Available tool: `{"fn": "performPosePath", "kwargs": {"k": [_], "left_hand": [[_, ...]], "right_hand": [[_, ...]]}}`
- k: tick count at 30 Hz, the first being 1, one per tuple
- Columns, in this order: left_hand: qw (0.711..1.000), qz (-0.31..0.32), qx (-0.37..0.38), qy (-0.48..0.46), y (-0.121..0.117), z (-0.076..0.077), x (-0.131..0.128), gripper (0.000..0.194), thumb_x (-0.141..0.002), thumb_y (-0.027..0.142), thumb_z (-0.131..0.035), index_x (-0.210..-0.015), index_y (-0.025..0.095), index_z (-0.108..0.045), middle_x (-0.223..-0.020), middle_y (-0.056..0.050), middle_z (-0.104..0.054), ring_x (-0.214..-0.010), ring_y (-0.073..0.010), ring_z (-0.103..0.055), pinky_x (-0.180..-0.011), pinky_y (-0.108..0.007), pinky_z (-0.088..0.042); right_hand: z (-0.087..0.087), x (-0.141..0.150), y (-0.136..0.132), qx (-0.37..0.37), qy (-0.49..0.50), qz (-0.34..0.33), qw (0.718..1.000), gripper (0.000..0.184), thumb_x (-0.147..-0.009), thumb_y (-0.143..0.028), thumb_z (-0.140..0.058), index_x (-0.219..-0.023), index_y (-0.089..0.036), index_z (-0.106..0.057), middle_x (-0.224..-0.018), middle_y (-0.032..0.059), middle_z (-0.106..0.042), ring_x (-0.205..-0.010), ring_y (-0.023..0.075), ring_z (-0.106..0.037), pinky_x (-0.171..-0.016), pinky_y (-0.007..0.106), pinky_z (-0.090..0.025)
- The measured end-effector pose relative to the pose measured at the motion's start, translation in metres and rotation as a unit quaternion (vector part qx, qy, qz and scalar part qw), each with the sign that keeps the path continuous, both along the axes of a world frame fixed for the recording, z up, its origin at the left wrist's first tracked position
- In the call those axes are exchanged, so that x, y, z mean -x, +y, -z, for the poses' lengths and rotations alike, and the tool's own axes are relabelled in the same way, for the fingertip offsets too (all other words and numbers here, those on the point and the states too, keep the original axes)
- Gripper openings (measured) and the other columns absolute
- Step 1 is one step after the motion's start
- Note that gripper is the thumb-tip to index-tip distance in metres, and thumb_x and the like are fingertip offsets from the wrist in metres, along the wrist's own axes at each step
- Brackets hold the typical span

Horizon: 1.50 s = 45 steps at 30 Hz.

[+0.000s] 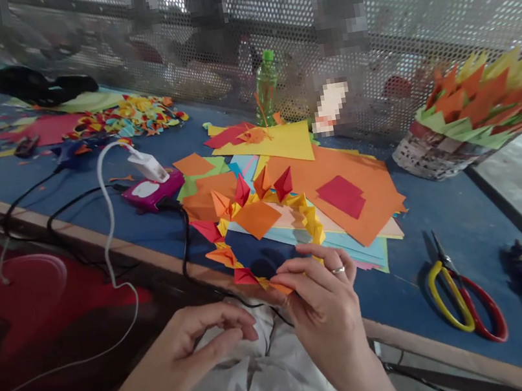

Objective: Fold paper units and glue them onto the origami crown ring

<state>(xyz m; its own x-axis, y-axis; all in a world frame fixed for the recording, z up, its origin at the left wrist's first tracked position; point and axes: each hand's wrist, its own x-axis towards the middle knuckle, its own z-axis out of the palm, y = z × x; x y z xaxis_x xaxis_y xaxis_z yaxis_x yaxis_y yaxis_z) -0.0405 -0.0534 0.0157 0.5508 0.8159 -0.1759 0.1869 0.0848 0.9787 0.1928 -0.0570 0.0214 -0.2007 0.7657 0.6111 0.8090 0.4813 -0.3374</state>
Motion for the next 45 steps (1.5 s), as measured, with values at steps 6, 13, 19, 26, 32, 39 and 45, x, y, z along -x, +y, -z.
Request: {"fn": "performPosePath", "kwargs": {"k": [6, 13, 19, 26, 32, 39, 45], "left_hand": [[1.0, -0.008, 0.0, -0.001, 0.001, -0.001, 0.004, 0.025, -0.098, 0.039, -0.059, -0.099, 0.022, -0.077, -0.097, -0.002, -0.078, -0.092, -0.0189, -0.069, -0.08, -0.025, -0.048], [1.0, 0.004, 0.019, -0.003, 0.0, 0.002, 0.004, 0.024, -0.098, 0.037, -0.058, -0.1, 0.022, -0.077, -0.099, -0.004, -0.079, -0.095, -0.0202, -0.069, -0.08, -0.026, -0.048], [0.999, 0.006, 0.015, -0.035, 0.0, 0.007, 0.003, 0.025, -0.097, 0.039, -0.061, -0.098, 0.02, -0.077, -0.097, -0.005, -0.079, -0.095, -0.0207, -0.07, -0.084, -0.028, -0.049], [0.974, -0.09, 0.104, -0.181, 0.002, 0.014, -0.023, 0.038, -0.09, 0.044, -0.072, -0.118, 0.019, -0.07, -0.113, -0.01, -0.074, -0.1, -0.0224, -0.069, -0.084, -0.031, -0.055], [0.902, -0.151, 0.149, -0.376, 0.014, 0.006, -0.051, 0.041, -0.081, 0.034, -0.085, -0.118, 0.021, -0.073, -0.121, -0.009, -0.073, -0.106, -0.0197, -0.069, -0.091, -0.029, -0.055], [0.843, -0.184, 0.212, -0.459, 0.027, -0.001, -0.072, 0.038, -0.06, 0.04, -0.098, -0.084, 0.017, -0.08, -0.087, -0.004, -0.076, -0.078, -0.0129, -0.068, -0.077, -0.024, -0.055], [0.835, -0.191, 0.232, -0.462, 0.03, -0.005, -0.073, 0.042, -0.053, 0.042, -0.101, -0.08, 0.017, -0.079, -0.083, -0.004, -0.076, -0.073, -0.0117, -0.065, -0.075, -0.023, -0.053]], "right_hand": [[0.003, -0.002, -0.006, 0.06, -0.096, 0.033, 0.993, 0.073, -0.081, -0.055, -0.08, -0.142, -0.025, -0.052, -0.133, 0.0068, -0.066, -0.13, 0.0312, -0.05, -0.108, 0.047, -0.028], [0.008, 0.003, 0.002, 0.035, -0.07, 0.041, 0.996, 0.012, -0.088, -0.033, -0.078, -0.097, -0.031, -0.07, -0.119, 0.0011, -0.071, -0.129, 0.03, -0.053, -0.109, 0.052, -0.027], [0.005, 0.006, 0.009, 0.026, -0.045, 0.039, 0.998, 0.009, -0.089, -0.023, -0.075, -0.086, -0.029, -0.069, -0.102, -0.0017, -0.075, -0.118, 0.0264, -0.06, -0.104, 0.049, -0.03], [-0.006, 0.01, 0.013, 0.034, -0.003, 0.041, 0.999, 0.011, -0.09, -0.036, -0.075, -0.082, -0.03, -0.071, -0.092, -0.0014, -0.076, -0.11, 0.0266, -0.062, -0.097, 0.048, -0.036], [-0.032, 0.012, 0.017, 0.103, 0.072, -0.003, 0.992, 0.011, -0.096, -0.04, -0.066, -0.093, -0.031, -0.071, -0.103, 0.0, -0.072, -0.102, 0.022, -0.063, -0.086, 0.04, -0.047], [-0.047, 0.015, 0.028, 0.114, 0.099, 0.012, 0.988, 0.014, -0.091, -0.042, -0.069, -0.096, -0.029, -0.072, -0.098, 0.0015, -0.071, -0.091, 0.0199, -0.064, -0.077, 0.034, -0.05], [-0.047, 0.019, 0.027, 0.1, 0.112, 0.009, 0.989, 0.012, -0.09, -0.041, -0.07, -0.091, -0.029, -0.072, -0.1, 0.0007, -0.072, -0.094, 0.0196, -0.066, -0.076, 0.031, -0.052]]}}
